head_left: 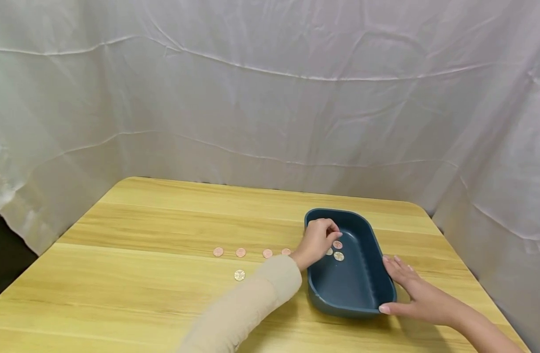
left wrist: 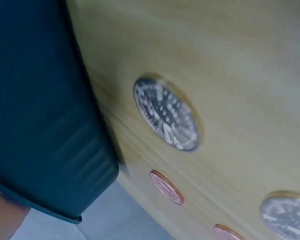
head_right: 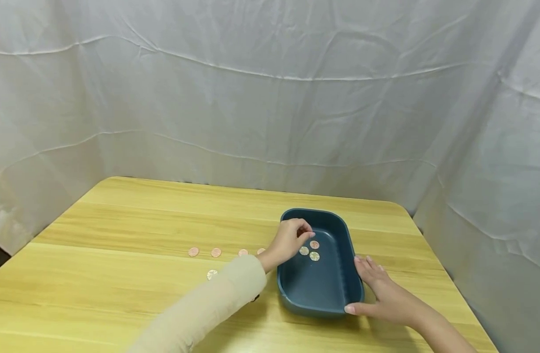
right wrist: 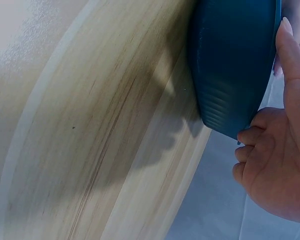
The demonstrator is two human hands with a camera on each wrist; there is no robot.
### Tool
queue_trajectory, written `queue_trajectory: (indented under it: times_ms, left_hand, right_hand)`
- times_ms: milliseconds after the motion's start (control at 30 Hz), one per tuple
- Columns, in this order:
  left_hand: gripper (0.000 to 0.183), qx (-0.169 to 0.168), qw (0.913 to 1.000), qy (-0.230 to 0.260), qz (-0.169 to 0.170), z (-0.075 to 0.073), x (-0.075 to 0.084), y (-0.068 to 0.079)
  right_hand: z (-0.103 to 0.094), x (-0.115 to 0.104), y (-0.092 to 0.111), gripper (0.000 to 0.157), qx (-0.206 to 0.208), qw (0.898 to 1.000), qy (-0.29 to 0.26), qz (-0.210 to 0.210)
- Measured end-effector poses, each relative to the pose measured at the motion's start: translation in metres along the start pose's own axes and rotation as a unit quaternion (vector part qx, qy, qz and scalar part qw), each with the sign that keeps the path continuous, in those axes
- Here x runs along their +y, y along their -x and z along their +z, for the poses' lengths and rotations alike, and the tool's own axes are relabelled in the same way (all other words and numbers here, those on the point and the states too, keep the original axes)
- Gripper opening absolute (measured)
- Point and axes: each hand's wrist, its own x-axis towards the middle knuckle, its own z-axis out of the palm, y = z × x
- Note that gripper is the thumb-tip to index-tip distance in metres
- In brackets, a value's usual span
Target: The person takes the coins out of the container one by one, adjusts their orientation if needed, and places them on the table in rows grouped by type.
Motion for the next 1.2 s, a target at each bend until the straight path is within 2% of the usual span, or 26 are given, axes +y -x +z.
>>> queue_trajectory:
  times_ms: [133, 233, 333, 467, 633, 767, 1033, 1200]
  left_hand:
    - [0.009, -0.023, 0.9992, -0.030, -0.013, 0.003, -0.001, -0.006]
    - [0.009, -0.065, 0.9938, -0.088, -0.018, 0.005, -0.002, -0.010]
    - [0.009, -0.110, 0.9775, -0.179, -0.014, 0.008, -0.003, -0.013]
    - [0.007, -0.149, 0.9480, -0.281, -0.019, 0.013, -0.003, -0.017]
    - [0.012, -0.176, 0.9144, -0.363, -0.039, 0.017, 0.001, -0.018]
    - [0.013, -0.181, 0.8984, -0.397, -0.049, 0.019, 0.002, -0.017]
    - [0.021, -0.189, 0.8864, -0.417, -0.071, 0.023, 0.004, -0.018]
    - [0.018, -0.185, 0.8873, -0.415, -0.079, 0.026, 0.004, -0.018]
  right_hand:
    - [-0.001, -0.001, 0.000, 0.091, 0.003, 1.000, 0.012, -0.007]
    - [-0.001, -0.002, 0.000, 0.091, 0.004, 1.000, 0.017, -0.013]
    - [-0.001, -0.003, 0.000, 0.091, 0.004, 1.000, 0.014, -0.014]
    - [-0.001, -0.002, 0.001, 0.092, 0.004, 1.000, 0.013, -0.011]
    - [-0.001, -0.001, 0.001, 0.091, 0.004, 1.000, 0.010, -0.010]
    - [-0.001, -0.002, 0.000, 0.091, 0.002, 1.000, 0.004, -0.012]
    - [0.000, -0.003, 0.001, 0.091, -0.003, 1.000, -0.011, 0.004]
    - [0.000, -0.001, 0.001, 0.091, 0.003, 1.000, 0.004, -0.004]
